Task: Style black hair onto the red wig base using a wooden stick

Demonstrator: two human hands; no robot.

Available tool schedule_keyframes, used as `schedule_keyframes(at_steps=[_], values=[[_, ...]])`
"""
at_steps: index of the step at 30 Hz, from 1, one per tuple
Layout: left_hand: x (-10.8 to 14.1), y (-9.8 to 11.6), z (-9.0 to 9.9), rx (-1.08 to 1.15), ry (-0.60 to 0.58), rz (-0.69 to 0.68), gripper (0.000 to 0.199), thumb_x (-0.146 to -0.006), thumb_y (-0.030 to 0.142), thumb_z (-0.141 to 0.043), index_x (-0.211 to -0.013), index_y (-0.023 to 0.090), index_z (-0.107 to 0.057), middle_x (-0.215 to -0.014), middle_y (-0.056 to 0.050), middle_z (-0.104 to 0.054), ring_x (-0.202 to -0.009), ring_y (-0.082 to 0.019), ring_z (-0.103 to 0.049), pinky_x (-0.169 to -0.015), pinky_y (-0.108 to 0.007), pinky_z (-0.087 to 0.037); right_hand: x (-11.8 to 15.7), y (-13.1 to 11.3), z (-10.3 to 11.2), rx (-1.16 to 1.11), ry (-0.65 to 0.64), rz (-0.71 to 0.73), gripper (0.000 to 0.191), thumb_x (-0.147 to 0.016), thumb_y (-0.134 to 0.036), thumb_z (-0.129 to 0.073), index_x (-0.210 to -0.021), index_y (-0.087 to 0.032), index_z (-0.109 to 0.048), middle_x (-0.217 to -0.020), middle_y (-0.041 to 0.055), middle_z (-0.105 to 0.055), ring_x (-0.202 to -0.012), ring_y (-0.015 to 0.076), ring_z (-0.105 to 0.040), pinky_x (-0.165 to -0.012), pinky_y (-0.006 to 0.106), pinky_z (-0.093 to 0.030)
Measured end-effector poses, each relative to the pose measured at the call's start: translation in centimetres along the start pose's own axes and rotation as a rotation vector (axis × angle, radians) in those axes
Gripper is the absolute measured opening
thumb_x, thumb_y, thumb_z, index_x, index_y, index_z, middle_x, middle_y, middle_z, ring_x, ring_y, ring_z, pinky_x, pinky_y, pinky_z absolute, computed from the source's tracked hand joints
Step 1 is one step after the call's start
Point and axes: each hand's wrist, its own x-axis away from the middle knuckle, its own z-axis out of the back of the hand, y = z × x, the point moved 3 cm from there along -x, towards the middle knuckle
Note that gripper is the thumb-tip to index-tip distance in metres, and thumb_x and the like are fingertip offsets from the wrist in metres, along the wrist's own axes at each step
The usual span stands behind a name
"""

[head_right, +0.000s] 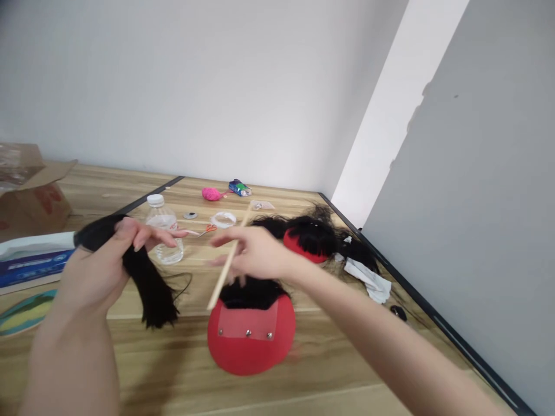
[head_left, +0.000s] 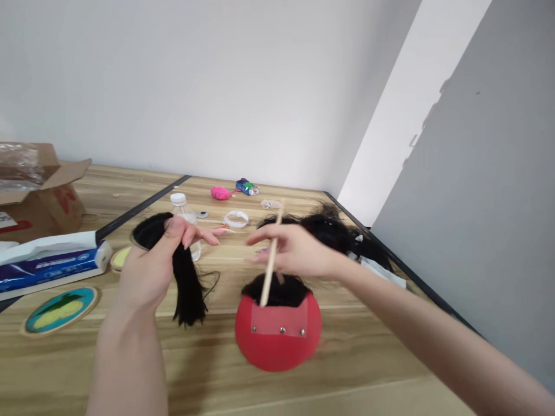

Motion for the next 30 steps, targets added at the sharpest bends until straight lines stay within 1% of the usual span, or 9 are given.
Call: schedule_keyframes(at_steps=[3, 5, 8, 10, 13, 17, 23, 26, 30], values=[[0.0, 0.1, -0.1, -0.002, -0.024, 0.002, 0.042, -0.079, 0.052, -0.064, -0.055, 0.021, -0.050, -0.065, -0.008, -0.070, -0.083, -0.027, -0.069, -0.089, -0.042, -0.052, -1.7, -0.9, -5.8, 0.009, -0.094, 0.099, 0.033, -0.081, -0.025, -0.069, -0.113, -0.020, -0.065, -0.118, 0.0080, -0.067, -0.079, 0.0160, -0.070, -0.074, 0.029, -0.054], [0.1, 0.2, 0.2, -0.007, 0.001, -0.009, 0.042, -0.078, 0.052, -0.066, -0.055, 0.020, -0.050, -0.063, -0.008, -0.068, -0.077, -0.026, -0.068, -0.081, -0.040, -0.055, -2.7, -0.6, -8.1, 0.040, -0.069, 0.143, 0.018, -0.084, -0.016, -0.062, -0.101, -0.015, -0.069, -0.107, 0.0089, -0.071, -0.087, 0.0173, -0.070, -0.080, 0.028, -0.053], [0.4, 0.8, 1.0, 0.034, 0.098, -0.036, 0.043, -0.077, 0.049, -0.068, -0.054, 0.019, -0.048, -0.055, -0.004, -0.062, -0.062, -0.022, -0.066, -0.066, -0.034, -0.058, -3.4, 1.4, -9.9, -0.043, -0.060, 0.054, 0.018, -0.087, -0.017, -0.058, -0.100, -0.014, -0.070, -0.087, 0.0063, -0.074, -0.080, 0.0165, -0.071, -0.075, 0.026, -0.054], [0.7, 1.2, 1.3, 0.061, 0.138, -0.021, 0.040, -0.077, 0.047, -0.069, -0.056, 0.020, -0.047, -0.048, 0.002, -0.052, -0.042, -0.016, -0.056, -0.043, -0.029, -0.053, -3.5, 3.1, -10.1, -0.067, -0.087, -0.008, 0.019, -0.089, -0.018, -0.057, -0.102, -0.015, -0.069, -0.086, 0.0042, -0.075, -0.078, 0.0153, -0.072, -0.073, 0.024, -0.054], [1.1, 1.9, 1.6, 0.027, 0.218, -0.016, 0.037, -0.081, 0.044, -0.065, -0.059, 0.020, -0.046, -0.040, 0.007, -0.038, -0.025, -0.009, -0.030, -0.020, -0.021, -0.026, -3.2, 5.4, -8.6, 0.080, -0.058, -0.052, 0.020, -0.083, -0.009, -0.061, -0.097, -0.017, -0.072, -0.090, 0.0042, -0.076, -0.086, 0.0171, -0.070, -0.081, 0.027, -0.052], [1.1, 2.4, 1.7, 0.037, 0.269, -0.022, 0.036, -0.089, 0.033, -0.056, -0.058, 0.019, -0.043, -0.038, 0.007, -0.033, -0.027, -0.006, -0.026, -0.024, -0.016, -0.019, -2.5, 5.6, -6.6, 0.164, 0.022, -0.101, 0.024, -0.076, -0.005, -0.065, -0.096, -0.015, -0.073, -0.101, 0.0115, -0.074, -0.097, 0.0240, -0.067, -0.091, 0.035, -0.048], [1.0, 2.5, 0.3, 0.122, 0.201, -0.014, 0.038, -0.093, 0.027, -0.046, -0.057, 0.018, -0.044, -0.036, 0.006, -0.033, -0.026, -0.006, -0.025, -0.026, -0.018, -0.018, -1.5, 1.0, -11.1, -0.313, 0.010, 0.088, 0.038, -0.080, -0.031, -0.068, -0.118, -0.025, -0.065, -0.092, 0.0017, -0.074, -0.075, 0.0161, -0.070, -0.068, 0.025, -0.054], [1.0, 2.6, -0.4, 0.132, 0.168, -0.018, 0.039, -0.094, 0.026, -0.043, -0.055, 0.018, -0.044, -0.034, 0.005, -0.032, -0.025, -0.007, -0.024, -0.026, -0.020, -0.017, -1.5, 0.8, -12.7, -0.257, 0.073, 0.155, 0.024, -0.084, -0.020, -0.059, -0.104, -0.020, -0.072, -0.088, 0.0036, -0.074, -0.073, 0.0150, -0.069, -0.068, 0.024, -0.053], [1.0, 2.5, -0.4, 0.085, 0.218, -0.019, 0.040, -0.093, 0.026, -0.046, -0.054, 0.018, -0.043, -0.034, 0.005, -0.032, -0.026, -0.007, -0.026, -0.027, -0.020, -0.017, -1.4, 2.5, -11.0, -0.132, 0.102, 0.110, 0.026, -0.083, -0.013, -0.054, -0.100, -0.016, -0.074, -0.087, 0.0061, -0.075, -0.073, 0.0163, -0.070, -0.071, 0.025, -0.053]])
